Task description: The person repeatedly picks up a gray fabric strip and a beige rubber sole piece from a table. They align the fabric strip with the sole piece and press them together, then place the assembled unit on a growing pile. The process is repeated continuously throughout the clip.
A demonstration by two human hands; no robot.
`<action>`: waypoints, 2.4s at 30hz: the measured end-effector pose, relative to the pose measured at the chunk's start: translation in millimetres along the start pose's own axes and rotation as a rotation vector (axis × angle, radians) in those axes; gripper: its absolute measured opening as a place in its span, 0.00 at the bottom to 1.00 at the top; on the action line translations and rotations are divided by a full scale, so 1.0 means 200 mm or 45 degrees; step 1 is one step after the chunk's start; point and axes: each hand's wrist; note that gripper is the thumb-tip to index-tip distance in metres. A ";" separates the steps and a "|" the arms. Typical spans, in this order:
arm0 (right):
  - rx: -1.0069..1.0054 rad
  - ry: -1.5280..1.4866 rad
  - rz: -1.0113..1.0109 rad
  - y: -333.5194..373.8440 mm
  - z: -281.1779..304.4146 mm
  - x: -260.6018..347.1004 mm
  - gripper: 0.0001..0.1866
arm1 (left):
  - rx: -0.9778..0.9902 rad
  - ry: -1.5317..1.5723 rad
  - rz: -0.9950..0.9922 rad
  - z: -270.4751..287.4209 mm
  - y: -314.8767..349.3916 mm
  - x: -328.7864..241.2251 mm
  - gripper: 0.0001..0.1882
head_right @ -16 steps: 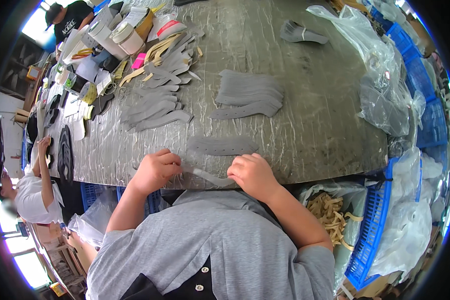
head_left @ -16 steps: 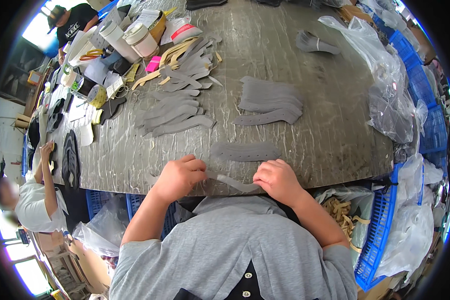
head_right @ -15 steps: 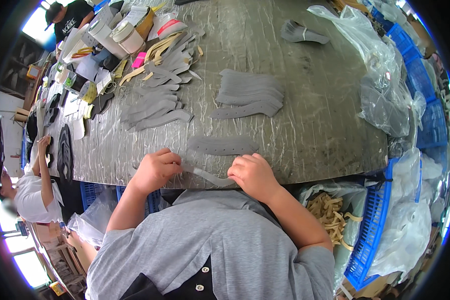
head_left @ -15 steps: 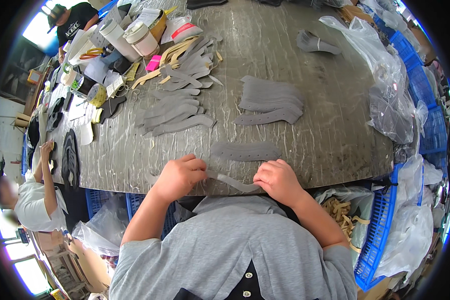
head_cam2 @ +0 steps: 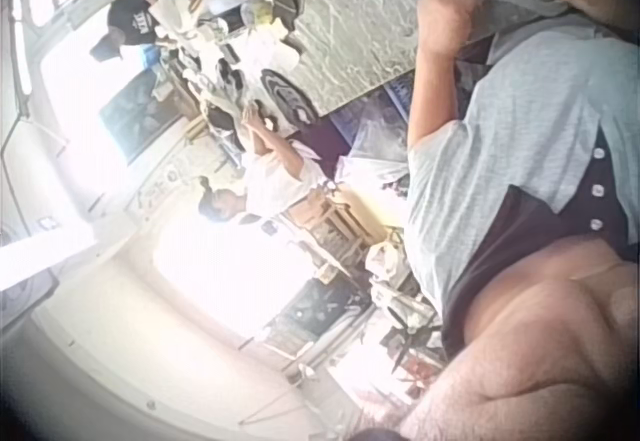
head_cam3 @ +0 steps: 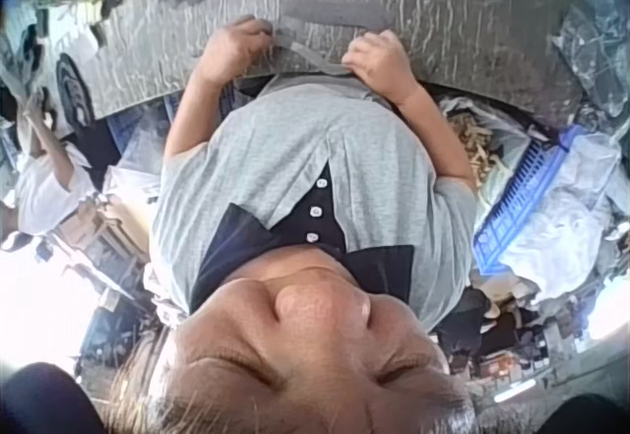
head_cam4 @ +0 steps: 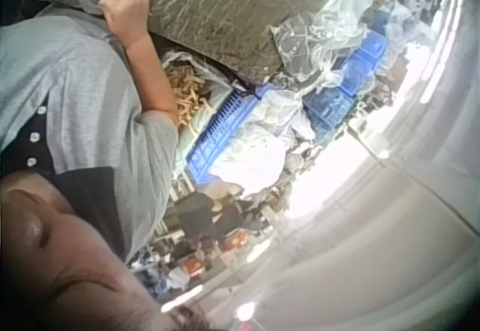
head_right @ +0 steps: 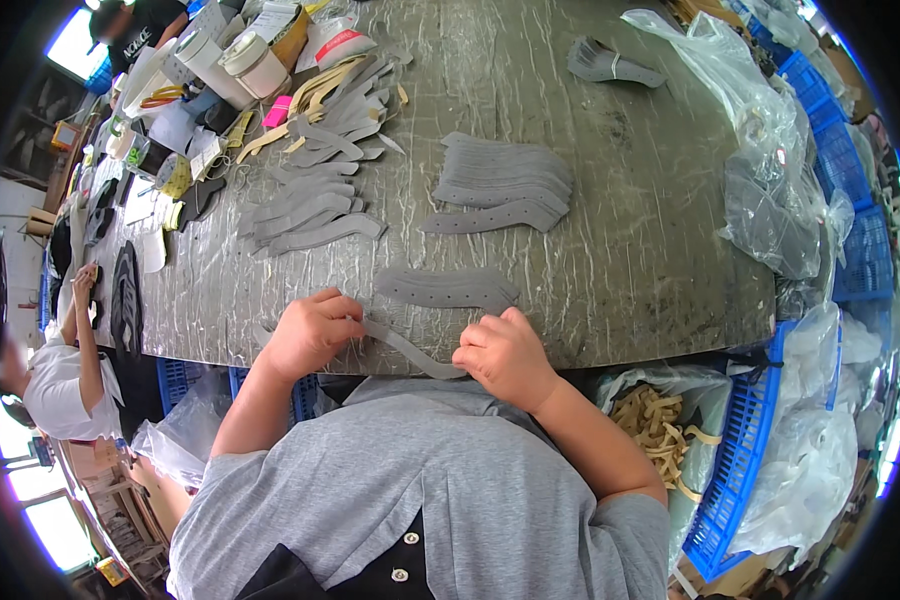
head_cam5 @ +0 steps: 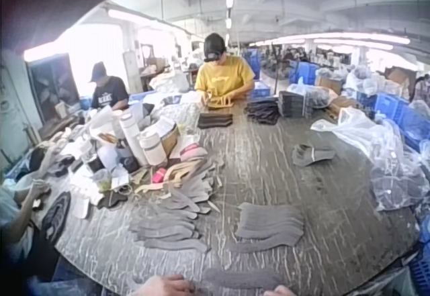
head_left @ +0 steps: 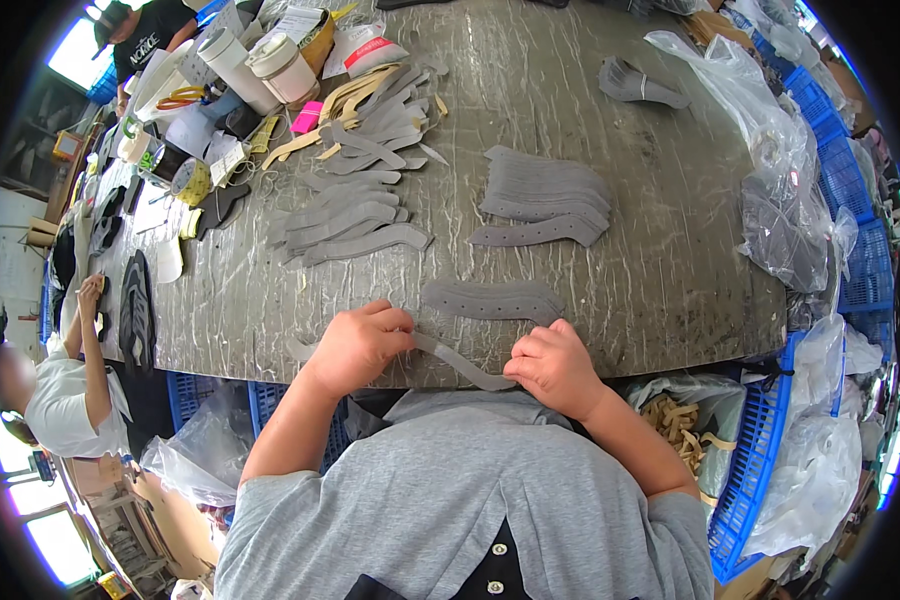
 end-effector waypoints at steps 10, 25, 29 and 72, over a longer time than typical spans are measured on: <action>-0.007 -0.018 0.050 0.03 -0.01 0.00 0.05 | -0.019 0.049 0.067 -0.01 0.01 0.02 0.07; 0.207 0.863 -1.628 1.39 0.87 -0.12 0.09 | -0.177 0.637 0.596 -0.02 -0.01 0.00 0.06; -0.311 0.872 -1.584 1.05 0.77 -0.03 0.05 | -0.232 0.834 0.926 -0.05 -0.03 -0.03 0.03; -0.556 -0.284 -1.055 -0.04 -0.02 -0.08 0.07 | 0.009 0.434 0.891 -0.16 -0.29 0.06 0.06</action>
Point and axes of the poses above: each hand's wrist, its own y-axis away from the middle knuckle, its own z-axis out of the back of the hand, x = y × z, and after that the axes turned 11 degrees about -x, right-handed
